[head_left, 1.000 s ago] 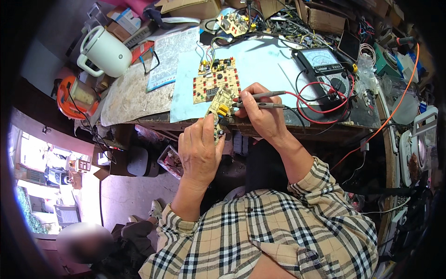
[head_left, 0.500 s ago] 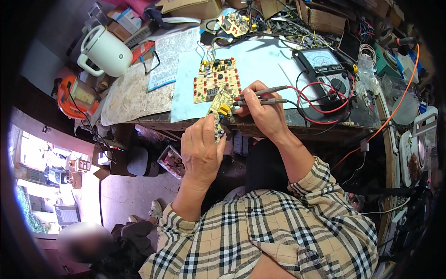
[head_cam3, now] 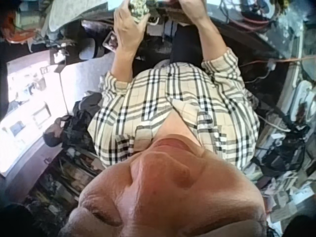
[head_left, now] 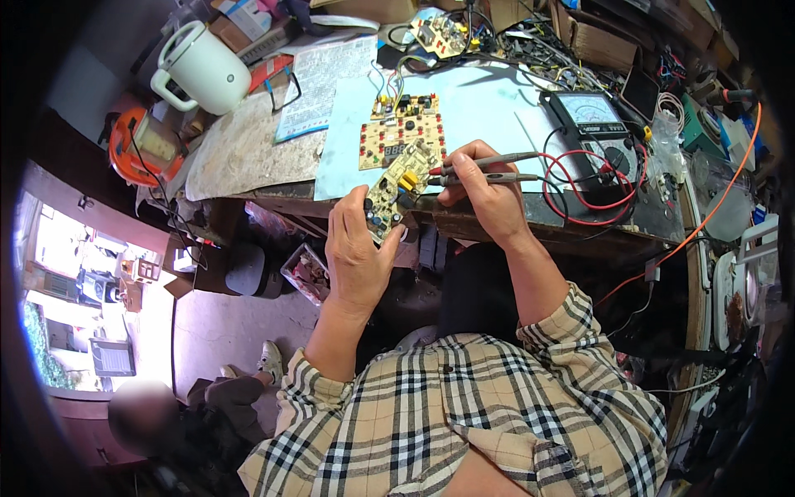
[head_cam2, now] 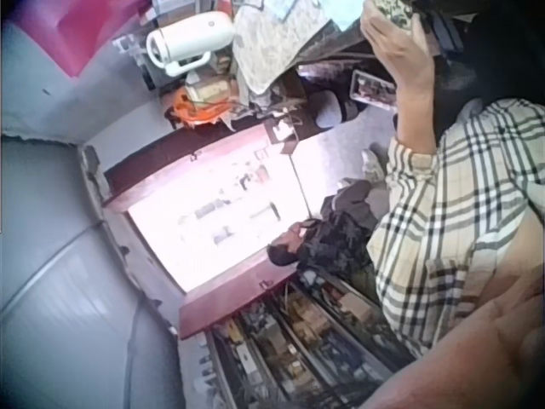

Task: The person tests a circuit board using a multimeter. They hold the board and apply the multimeter probes to various points on the board, checking for electrical continuity or voltage.

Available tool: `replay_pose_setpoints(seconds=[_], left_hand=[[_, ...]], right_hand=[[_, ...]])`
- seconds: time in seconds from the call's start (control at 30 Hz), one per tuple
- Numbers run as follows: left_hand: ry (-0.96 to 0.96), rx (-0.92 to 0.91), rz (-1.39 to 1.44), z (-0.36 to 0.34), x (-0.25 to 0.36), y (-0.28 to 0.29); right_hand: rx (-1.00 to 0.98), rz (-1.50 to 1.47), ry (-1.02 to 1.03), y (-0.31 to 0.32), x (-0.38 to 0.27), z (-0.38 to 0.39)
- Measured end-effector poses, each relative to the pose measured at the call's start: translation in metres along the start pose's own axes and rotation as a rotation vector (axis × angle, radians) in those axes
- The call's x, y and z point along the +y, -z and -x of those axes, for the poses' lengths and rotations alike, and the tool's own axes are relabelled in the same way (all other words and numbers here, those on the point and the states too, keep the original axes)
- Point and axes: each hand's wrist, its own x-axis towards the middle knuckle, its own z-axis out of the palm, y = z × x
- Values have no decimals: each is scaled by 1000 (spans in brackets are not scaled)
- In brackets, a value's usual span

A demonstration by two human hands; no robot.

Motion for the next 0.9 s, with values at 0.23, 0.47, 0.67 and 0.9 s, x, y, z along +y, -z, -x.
replay_pose_setpoints(seconds=[0.23,0.47,0.67,0.9], left_hand=[[15,-3,-74,-2,1,4],[25,-2,-52,-3,0,5],[12,-6,-48,-4,0,5],[21,17,-36,-3,-4,4]], right_hand=[[-32,33,22,1,0,2],[-57,36,30,0,0,2],[-87,43,95,1,2,2],[-108,46,59,2,2,3]])
